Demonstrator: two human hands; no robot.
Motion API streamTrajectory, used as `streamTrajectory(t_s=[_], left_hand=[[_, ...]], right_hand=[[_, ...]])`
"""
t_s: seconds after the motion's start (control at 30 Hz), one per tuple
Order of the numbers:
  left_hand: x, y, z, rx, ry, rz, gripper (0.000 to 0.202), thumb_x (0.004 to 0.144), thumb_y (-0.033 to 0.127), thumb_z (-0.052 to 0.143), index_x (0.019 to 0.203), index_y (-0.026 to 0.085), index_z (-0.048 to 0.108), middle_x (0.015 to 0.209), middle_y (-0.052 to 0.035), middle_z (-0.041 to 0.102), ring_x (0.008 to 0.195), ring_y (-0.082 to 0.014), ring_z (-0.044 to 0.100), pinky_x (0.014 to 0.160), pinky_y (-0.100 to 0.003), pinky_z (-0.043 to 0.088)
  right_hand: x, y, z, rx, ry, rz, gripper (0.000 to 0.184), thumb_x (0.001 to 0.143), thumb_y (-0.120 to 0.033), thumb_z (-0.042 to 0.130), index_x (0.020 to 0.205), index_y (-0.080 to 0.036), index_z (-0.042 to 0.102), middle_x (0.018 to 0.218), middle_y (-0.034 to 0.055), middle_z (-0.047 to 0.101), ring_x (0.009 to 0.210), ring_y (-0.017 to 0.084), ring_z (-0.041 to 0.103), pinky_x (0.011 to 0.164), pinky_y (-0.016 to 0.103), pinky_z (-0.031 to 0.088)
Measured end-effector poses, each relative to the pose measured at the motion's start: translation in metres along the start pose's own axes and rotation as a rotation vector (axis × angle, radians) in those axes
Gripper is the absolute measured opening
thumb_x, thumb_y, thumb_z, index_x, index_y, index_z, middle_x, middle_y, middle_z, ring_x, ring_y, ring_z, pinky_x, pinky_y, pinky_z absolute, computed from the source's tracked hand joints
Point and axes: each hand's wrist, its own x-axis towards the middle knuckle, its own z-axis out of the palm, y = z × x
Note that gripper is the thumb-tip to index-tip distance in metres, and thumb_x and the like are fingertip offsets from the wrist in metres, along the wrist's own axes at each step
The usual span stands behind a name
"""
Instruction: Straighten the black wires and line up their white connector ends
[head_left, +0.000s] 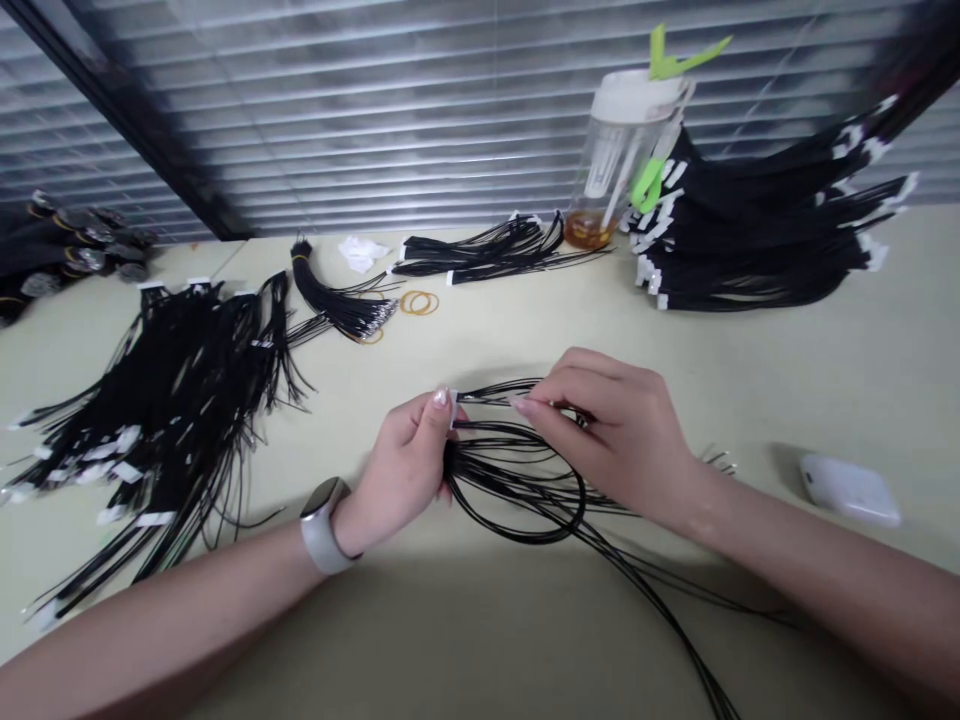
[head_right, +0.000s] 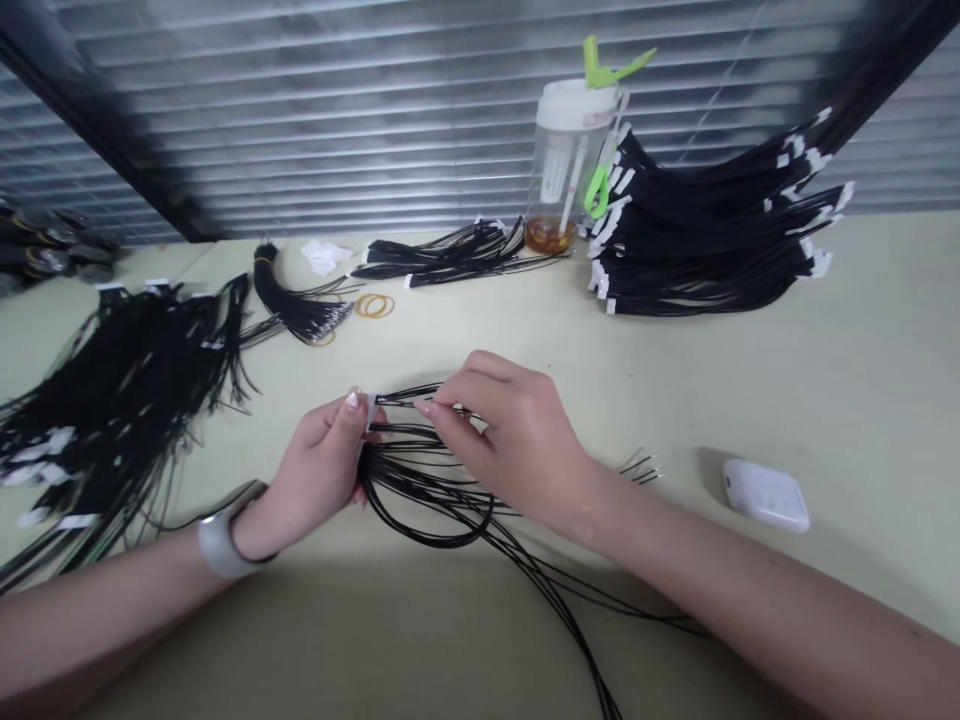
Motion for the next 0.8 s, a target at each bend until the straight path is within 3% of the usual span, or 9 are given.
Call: streamTrajectory(t_s=[0.17, 0.3, 0.53, 0.8], left_hand=[[0.000, 0.001, 0.000, 0.002, -0.012, 0.029, 0.043, 0.083, 0.056, 0.037, 0.069, 0.017, 0.050, 0.038, 0.0068, 0.041, 0.025, -0.0067, 0.041, 0.024, -0.016, 0.030], [0.000, 0.002, 0.001, -0.025, -0.036, 0.032, 0.042, 0.084, 0.054, 0.036, 0.070, 0.017, 0.050, 0.042, 0.0065, 0.044, 0.025, -0.0062, 0.042, 0.024, -0.016, 0.031], [-0.001, -0.001, 0.000, -0.027, -0.053, 0.050, 0.042, 0.085, 0.053, 0.034, 0.072, 0.017, 0.050, 0.043, 0.0061, 0.044, 0.026, -0.0063, 0.041, 0.024, -0.017, 0.030], [-0.002, 0.001, 0.000, -0.031, -0.066, 0.065, 0.042, 0.086, 0.052, 0.034, 0.072, 0.016, 0.049, 0.044, 0.0068, 0.043, 0.026, -0.0047, 0.041, 0.025, -0.015, 0.030]], right_hand=[[-0.003, -0.009, -0.002, -0.015, -0.101, 0.057, 0.014, 0.084, -0.017, 0.045, 0.072, -0.018, 0.053, 0.058, -0.0039, 0.052, 0.051, 0.006, 0.042, 0.051, 0.019, 0.033], [0.000, -0.003, 0.004, -0.022, -0.092, 0.028, 0.013, 0.083, -0.015, 0.045, 0.071, -0.016, 0.051, 0.067, -0.0017, 0.054, 0.060, 0.007, 0.046, 0.057, 0.019, 0.035], [-0.002, 0.000, 0.010, -0.012, -0.066, 0.056, 0.014, 0.082, -0.017, 0.047, 0.071, -0.016, 0.055, 0.061, -0.0035, 0.055, 0.055, 0.006, 0.045, 0.054, 0.018, 0.033], [-0.005, 0.002, 0.012, -0.078, -0.078, -0.012, 0.016, 0.083, -0.019, 0.046, 0.072, -0.015, 0.058, 0.065, -0.0008, 0.059, 0.058, 0.008, 0.049, 0.055, 0.020, 0.034]])
